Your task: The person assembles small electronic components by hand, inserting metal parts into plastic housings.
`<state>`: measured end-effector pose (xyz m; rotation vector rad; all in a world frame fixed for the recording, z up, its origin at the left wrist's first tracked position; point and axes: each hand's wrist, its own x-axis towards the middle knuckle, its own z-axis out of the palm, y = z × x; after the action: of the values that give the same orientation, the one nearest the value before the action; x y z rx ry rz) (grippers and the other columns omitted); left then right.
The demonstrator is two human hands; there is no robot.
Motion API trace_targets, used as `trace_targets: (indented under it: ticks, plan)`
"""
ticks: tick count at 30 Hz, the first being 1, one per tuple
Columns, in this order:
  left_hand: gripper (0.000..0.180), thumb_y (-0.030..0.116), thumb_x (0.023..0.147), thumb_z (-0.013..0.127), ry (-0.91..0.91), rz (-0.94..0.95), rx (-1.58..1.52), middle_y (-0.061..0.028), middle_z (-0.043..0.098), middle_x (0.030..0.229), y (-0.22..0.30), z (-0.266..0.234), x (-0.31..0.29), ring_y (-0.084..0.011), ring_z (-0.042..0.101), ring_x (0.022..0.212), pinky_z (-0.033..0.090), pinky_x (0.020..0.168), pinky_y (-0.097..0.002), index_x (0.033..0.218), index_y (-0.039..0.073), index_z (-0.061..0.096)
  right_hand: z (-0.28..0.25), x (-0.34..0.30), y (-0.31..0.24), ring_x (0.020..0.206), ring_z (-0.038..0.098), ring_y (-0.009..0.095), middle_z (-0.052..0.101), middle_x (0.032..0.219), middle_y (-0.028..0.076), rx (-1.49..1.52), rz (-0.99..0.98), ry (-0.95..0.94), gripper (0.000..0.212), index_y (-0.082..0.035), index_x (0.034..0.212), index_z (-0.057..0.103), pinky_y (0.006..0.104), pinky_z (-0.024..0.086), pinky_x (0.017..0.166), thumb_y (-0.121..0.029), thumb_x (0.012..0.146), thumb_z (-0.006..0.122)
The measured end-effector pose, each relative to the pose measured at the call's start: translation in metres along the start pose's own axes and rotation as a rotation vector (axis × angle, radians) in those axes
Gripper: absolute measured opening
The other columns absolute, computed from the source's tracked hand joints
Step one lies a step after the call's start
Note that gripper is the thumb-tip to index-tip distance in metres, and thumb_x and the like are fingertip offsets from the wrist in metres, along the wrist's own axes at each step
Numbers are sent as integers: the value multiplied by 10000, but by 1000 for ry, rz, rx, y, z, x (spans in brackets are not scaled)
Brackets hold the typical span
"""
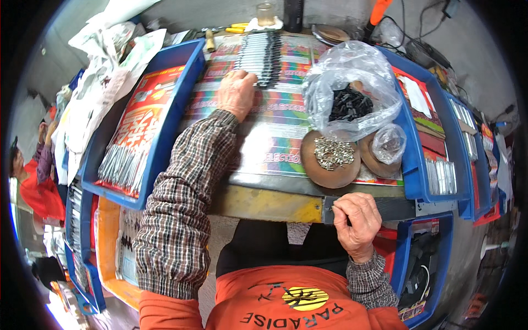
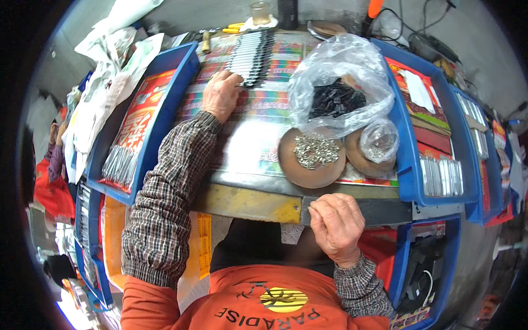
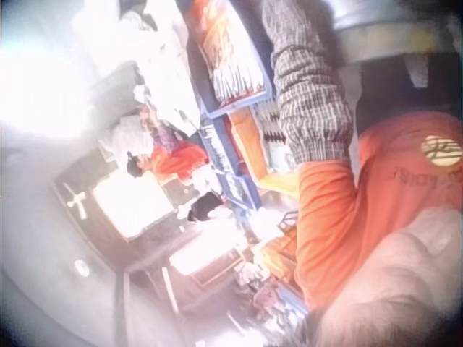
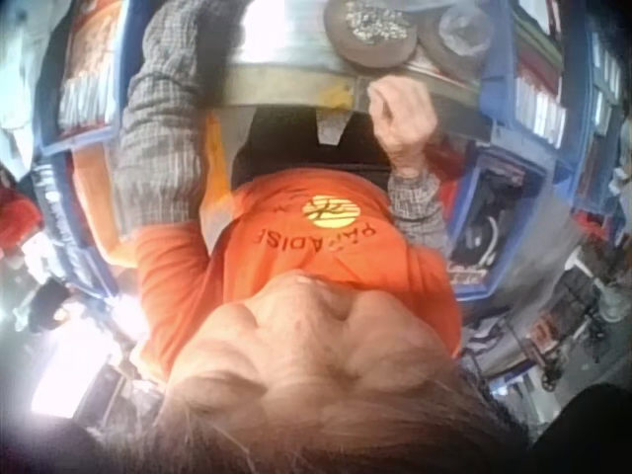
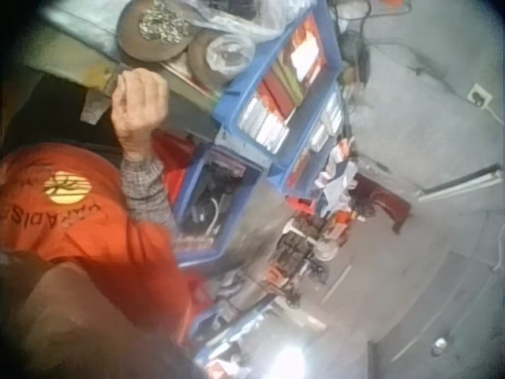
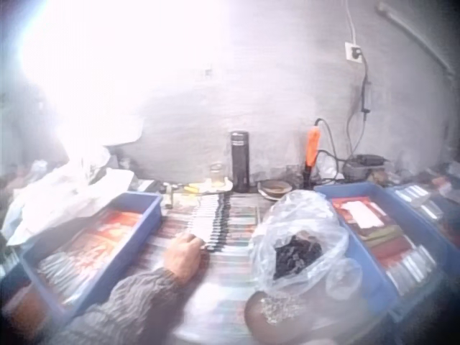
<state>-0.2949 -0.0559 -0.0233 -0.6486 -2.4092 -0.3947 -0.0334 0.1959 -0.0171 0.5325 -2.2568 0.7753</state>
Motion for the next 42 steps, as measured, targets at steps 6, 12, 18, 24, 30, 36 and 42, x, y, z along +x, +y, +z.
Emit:
trace_targets:
  ticks: [6,12,18,24,30,36,42]
  plan:
    - [153,63,756,631,-19,111,-137,-121,617,905,53,-54,-40,-335,621,834,508,711,-424,908,80,633,-1,1,-4,784,615,298,633,849,106,-21,14,-2,169,-27,876,645,392,507,720,17,726,710]
    - [161,55,702,622,-18,201,56,-47,610,796,72,-138,-94,-230,627,734,493,683,-371,859,88,625,-2,-1,-2,788,610,302,631,843,112,-20,22,-18,157,-23,870,628,395,495,731,33,738,690]
    - [71,58,784,632,-36,-104,335,-104,631,776,7,-205,-113,-300,649,712,514,614,-389,850,81,647,-2,0,-3,798,607,300,625,838,112,-1,15,-24,155,-20,868,623,392,490,747,38,738,685]
    - [118,65,738,661,-308,-245,289,-130,653,816,-90,-215,-144,-329,651,766,512,672,-426,853,82,642,-1,1,-8,810,599,305,618,842,115,-17,14,-34,146,-12,864,617,400,483,771,43,742,674]
    - [276,15,696,628,-359,-211,200,-152,640,759,-103,-205,-149,-351,638,773,498,709,-437,965,77,624,1,0,-8,808,596,307,616,839,119,-19,21,-37,143,-7,860,615,401,478,778,60,742,662]
    - [275,-12,695,629,-527,-212,203,-186,642,879,-112,-198,-149,-386,620,896,492,774,-444,963,37,595,0,-1,-10,807,596,304,616,832,119,-21,15,-15,156,-5,859,614,394,481,766,68,732,670]
    - [219,68,698,614,-626,-309,230,-222,637,841,-103,-199,-138,-407,620,868,481,750,-474,915,38,610,-13,-3,-10,793,601,307,619,823,119,10,24,-56,176,-10,854,622,389,489,741,74,713,685]
